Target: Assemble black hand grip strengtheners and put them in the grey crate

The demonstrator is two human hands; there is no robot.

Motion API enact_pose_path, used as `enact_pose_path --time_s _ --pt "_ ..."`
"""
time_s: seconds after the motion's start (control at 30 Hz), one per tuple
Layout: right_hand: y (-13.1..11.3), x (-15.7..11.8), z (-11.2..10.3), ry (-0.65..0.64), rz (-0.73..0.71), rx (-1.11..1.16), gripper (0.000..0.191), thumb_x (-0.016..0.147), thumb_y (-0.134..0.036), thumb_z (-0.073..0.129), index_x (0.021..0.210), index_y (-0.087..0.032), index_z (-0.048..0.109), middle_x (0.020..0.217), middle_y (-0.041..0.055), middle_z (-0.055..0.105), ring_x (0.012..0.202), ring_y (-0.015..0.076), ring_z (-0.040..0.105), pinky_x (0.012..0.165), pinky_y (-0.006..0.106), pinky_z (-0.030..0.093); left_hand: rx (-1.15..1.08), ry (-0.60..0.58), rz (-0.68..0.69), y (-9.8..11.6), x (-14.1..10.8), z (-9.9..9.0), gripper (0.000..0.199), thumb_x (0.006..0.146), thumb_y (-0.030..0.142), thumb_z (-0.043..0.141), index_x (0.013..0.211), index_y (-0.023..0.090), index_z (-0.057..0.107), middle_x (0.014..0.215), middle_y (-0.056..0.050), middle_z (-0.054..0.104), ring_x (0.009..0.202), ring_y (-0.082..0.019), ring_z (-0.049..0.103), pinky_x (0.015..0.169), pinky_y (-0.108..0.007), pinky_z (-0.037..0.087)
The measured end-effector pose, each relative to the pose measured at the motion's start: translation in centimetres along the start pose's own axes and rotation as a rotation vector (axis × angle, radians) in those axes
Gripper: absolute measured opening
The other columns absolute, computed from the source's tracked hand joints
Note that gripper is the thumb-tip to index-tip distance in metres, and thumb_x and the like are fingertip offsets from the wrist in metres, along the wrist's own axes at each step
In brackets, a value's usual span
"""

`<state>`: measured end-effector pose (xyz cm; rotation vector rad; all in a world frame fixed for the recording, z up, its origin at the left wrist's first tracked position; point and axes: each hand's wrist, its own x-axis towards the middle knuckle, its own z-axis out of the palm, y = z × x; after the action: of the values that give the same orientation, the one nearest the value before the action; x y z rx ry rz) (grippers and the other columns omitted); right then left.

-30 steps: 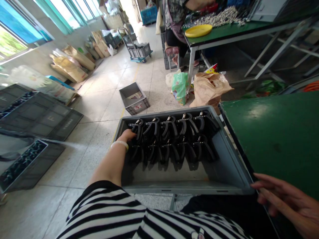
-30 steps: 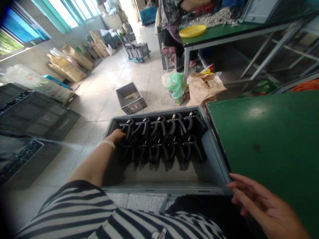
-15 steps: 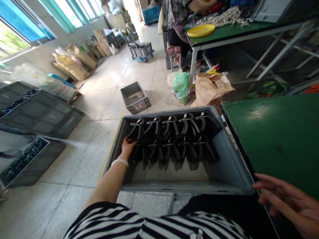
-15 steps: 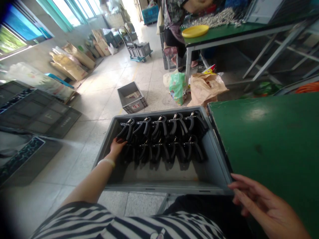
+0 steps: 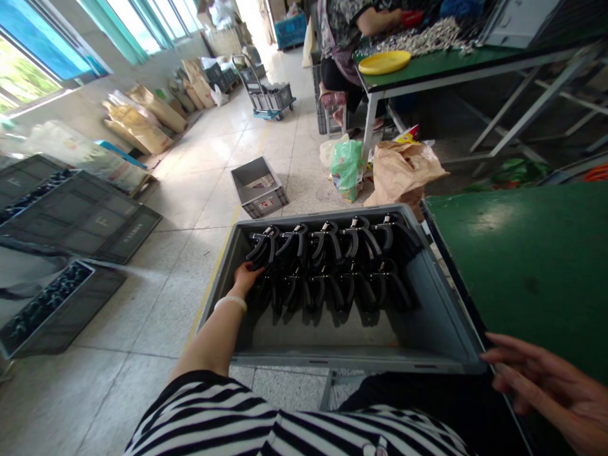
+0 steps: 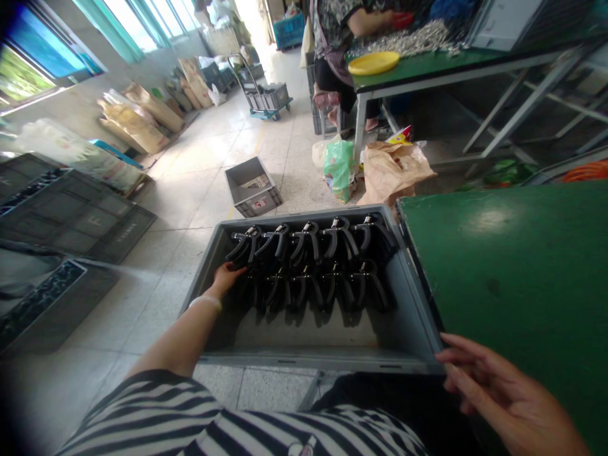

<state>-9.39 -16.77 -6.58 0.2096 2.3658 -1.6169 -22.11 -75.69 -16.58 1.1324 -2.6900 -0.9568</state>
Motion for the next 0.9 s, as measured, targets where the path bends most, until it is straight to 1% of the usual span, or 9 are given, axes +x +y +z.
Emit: enact_pose_path --time_s 0.1,0.17,0.37,0.63,0.73,0.8,0.9 --pt "-0.1 0.1 0.0 -0.006 -0.002 -0.004 0.050 0.066 -0.045 0.064 0.113 -0.034 0.053 0.100 0.0050 0.063 0.070 0.0238 0.062 0.048 0.029 0.054 0.008 -0.019 0.018 0.1 -0.4 0.4 0.056 0.057 0.038 0.073 0.103 0.012 0.056 0.099 -0.011 0.066 0.091 -0.022 0.062 0.079 -0.029 0.049" --pt "-0.3 0.1 0.0 -0.003 0.005 -0.005 0.050 0.066 -0.045 0.064 0.113 -0.034 0.053 0.098 0.0044 0.063 0.069 0.0232 0.062 0.049 0.028 0.054 0.018 -0.016 0.024 0.3 -0.6 0.6 0.056 0.056 0.039 0.073 0.102 0.012 0.057 0.099 -0.011 0.066 0.093 -0.023 0.061 0.081 -0.030 0.048" --pt "-0.3 0.0 0.0 -0.003 -0.003 -0.024 0.049 0.067 -0.045 0.063 0.114 -0.034 0.052 0.099 0.0043 0.063 0.070 0.0228 0.061 0.049 0.027 0.053 0.050 0.045 -0.007 0.6 -0.8 1.2 0.056 0.061 0.040 0.069 0.107 0.013 0.056 0.102 -0.012 0.065 0.096 -0.026 0.060 0.084 -0.034 0.046" --pt "-0.3 0.0 0.0 0.006 -0.009 -0.023 0.049 0.068 -0.044 0.063 0.114 -0.033 0.053 0.099 0.0040 0.063 0.071 0.0224 0.061 0.049 0.026 0.053 0.083 0.079 -0.002 0.4 -1.2 1.6 0.050 0.065 0.043 0.065 0.107 0.016 0.059 0.101 -0.013 0.066 0.098 -0.031 0.059 0.081 -0.040 0.047" --pt "-0.6 0.1 0.1 0.017 -0.006 -0.009 0.048 0.066 -0.046 0.064 0.111 -0.033 0.055 0.097 0.0042 0.064 0.069 0.0221 0.061 0.048 0.026 0.053 0.087 0.088 -0.008 0.3 -1.3 1.7 0.052 0.065 0.046 0.064 0.108 0.017 0.059 0.101 -0.015 0.065 0.095 -0.034 0.060 0.077 -0.043 0.047" --pt "-0.7 0.1 0.2 0.033 0.004 -0.002 0.048 0.064 -0.047 0.065 0.109 -0.033 0.057 0.095 0.0043 0.064 0.066 0.0219 0.061 0.047 0.027 0.052 0.084 0.090 0.000 0.4 -1.1 1.7 0.052 0.064 0.045 0.065 0.107 0.016 0.060 0.101 -0.015 0.065 0.096 -0.034 0.059 0.078 -0.042 0.047" --pt "-0.5 0.1 0.2 0.035 0.041 0.019 0.048 0.064 -0.047 0.065 0.109 -0.033 0.056 0.097 0.0044 0.064 0.069 0.0222 0.061 0.048 0.027 0.052 0.059 0.082 0.024 0.5 -0.7 2.0 0.049 0.062 0.040 0.068 0.105 0.016 0.061 0.100 -0.013 0.066 0.096 -0.029 0.060 0.079 -0.036 0.047"
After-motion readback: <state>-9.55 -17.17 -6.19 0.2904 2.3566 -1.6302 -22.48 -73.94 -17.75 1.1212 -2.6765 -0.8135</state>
